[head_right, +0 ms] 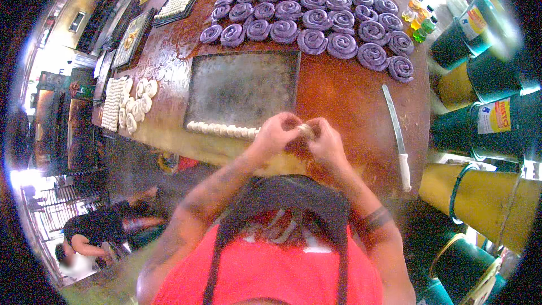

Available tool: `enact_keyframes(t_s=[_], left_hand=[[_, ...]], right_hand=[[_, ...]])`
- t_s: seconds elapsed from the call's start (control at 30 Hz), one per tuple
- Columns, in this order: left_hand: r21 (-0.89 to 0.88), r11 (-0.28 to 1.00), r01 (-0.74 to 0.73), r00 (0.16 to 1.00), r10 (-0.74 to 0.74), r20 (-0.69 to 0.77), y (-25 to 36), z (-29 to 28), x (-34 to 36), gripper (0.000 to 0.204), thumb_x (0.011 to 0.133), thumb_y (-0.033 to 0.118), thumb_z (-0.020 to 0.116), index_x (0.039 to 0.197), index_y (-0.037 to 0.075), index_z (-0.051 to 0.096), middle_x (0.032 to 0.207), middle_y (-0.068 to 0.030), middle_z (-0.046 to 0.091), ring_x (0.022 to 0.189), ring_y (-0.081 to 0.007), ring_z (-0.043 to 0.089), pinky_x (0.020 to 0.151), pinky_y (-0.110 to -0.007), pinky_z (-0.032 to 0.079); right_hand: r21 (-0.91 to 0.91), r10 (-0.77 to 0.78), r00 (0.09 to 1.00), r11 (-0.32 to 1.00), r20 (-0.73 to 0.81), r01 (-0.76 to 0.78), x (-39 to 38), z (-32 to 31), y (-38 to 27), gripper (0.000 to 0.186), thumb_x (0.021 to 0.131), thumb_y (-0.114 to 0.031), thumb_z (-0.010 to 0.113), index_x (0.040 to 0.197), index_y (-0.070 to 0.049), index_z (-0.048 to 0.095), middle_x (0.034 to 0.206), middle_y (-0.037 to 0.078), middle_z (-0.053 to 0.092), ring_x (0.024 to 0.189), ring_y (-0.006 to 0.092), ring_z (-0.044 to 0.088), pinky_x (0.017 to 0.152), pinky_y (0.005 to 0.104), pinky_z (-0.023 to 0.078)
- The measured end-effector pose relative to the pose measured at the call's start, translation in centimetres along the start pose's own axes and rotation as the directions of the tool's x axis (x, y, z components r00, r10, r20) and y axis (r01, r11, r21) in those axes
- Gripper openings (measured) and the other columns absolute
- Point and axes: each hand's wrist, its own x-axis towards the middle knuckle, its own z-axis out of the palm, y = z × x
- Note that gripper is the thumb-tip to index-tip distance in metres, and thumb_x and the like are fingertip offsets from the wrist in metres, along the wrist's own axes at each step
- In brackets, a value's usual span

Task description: The person sets a tray of dough balls aside, then pulls coiled dough apart, pinches off small pieces of dough by hand, and arranges them in rows on a baking sheet.

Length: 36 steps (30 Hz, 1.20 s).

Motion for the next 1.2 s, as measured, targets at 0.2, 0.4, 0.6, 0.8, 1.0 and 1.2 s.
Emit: enact_keyframes(t_s=[0.2, 0.4, 0.6, 0.8, 1.0, 1.2], left_hand=[[-0.325, 0.861, 0.391, 0.91, -0.307, 0.279, -0.1, -0.9, 0.6, 0.036, 0.089, 0.023, 0.074, 0.117, 0.001, 0.073, 0.098, -0.0081, 0.077, 0.082, -0.0175, 0.069, 0.079, -0.033, 0.056], [0.04, 0.947, 0.317, 0.922, -0.299, -0.246, -7.4, -6.1, -0.2, 0.023, 0.08, 0.004, 0.066, 0.101, 0.004, 0.077, 0.094, -0.008, 0.074, 0.088, -0.0211, 0.068, 0.081, -0.034, 0.055], [0.395, 0.913, 0.099, 0.968, 0.004, -0.251, -7.7, -4.0, -1.2, 0.021, 0.082, 0.015, 0.071, 0.1, 0.007, 0.075, 0.104, -0.0156, 0.073, 0.097, -0.0361, 0.066, 0.093, -0.043, 0.053], [0.636, 0.772, -0.023, 0.971, 0.168, -0.17, -7.5, -4.2, -1.1, 0.039, 0.084, 0.03, 0.076, 0.118, 0.01, 0.075, 0.106, -0.0129, 0.073, 0.107, -0.0345, 0.063, 0.1, -0.045, 0.049], [0.042, 0.961, -0.274, 0.96, 0.271, 0.069, 2.7, -0.2, 0.0, 0.03, 0.088, 0.016, 0.076, 0.116, 0.007, 0.073, 0.106, -0.0117, 0.067, 0.098, -0.0278, 0.066, 0.089, -0.037, 0.054], [0.085, 0.988, -0.128, 0.986, 0.136, -0.1, 3.1, -0.1, -1.1, 0.027, 0.09, 0.017, 0.078, 0.111, 0.001, 0.072, 0.095, -0.0097, 0.074, 0.082, -0.0211, 0.072, 0.078, -0.032, 0.057]], right_hand=[[-0.075, -0.101, 0.994, 0.992, 0.039, 0.104, 0.3, -1.4, -0.3, 0.011, 0.088, -0.003, 0.072, 0.098, 0.001, 0.068, 0.09, 0.009, 0.072, 0.079, 0.013, 0.064, 0.072, 0.0297, 0.054], [-0.25, -0.299, 0.926, 0.901, 0.232, 0.354, -0.5, -1.6, 2.2, 0.029, 0.078, -0.008, 0.08, 0.104, -0.003, 0.068, 0.099, 0.015, 0.067, 0.097, 0.0345, 0.066, 0.086, 0.0425, 0.054], [-0.511, -0.318, 0.904, 0.748, 0.285, 0.424, -1.4, -1.4, 5.3, 0.025, 0.09, -0.023, 0.07, 0.112, -0.011, 0.072, 0.104, 0.014, 0.069, 0.108, 0.0382, 0.061, 0.094, 0.0471, 0.048], [0.443, 0.194, 0.958, 0.854, 0.211, -0.271, -0.1, -2.5, 6.9, 0.019, 0.103, -0.025, 0.063, 0.105, -0.006, 0.064, 0.079, 0.0, 0.059, 0.069, 0.0141, 0.055, 0.059, 0.0307, 0.044], [0.052, 0.0, 0.999, 0.999, -0.042, 0.002, 0.3, -0.7, 1.5, 0.009, 0.091, -0.005, 0.065, 0.086, 0.002, 0.061, 0.074, 0.007, 0.06, 0.074, 0.0132, 0.058, 0.067, 0.0348, 0.051], [0.156, 0.084, 0.995, 0.985, -0.061, -0.073, -0.8, -0.6, -2.2, 0.012, 0.09, 0.0, 0.067, 0.1, 0.003, 0.063, 0.084, 0.008, 0.066, 0.079, 0.0141, 0.059, 0.074, 0.0331, 0.053]])
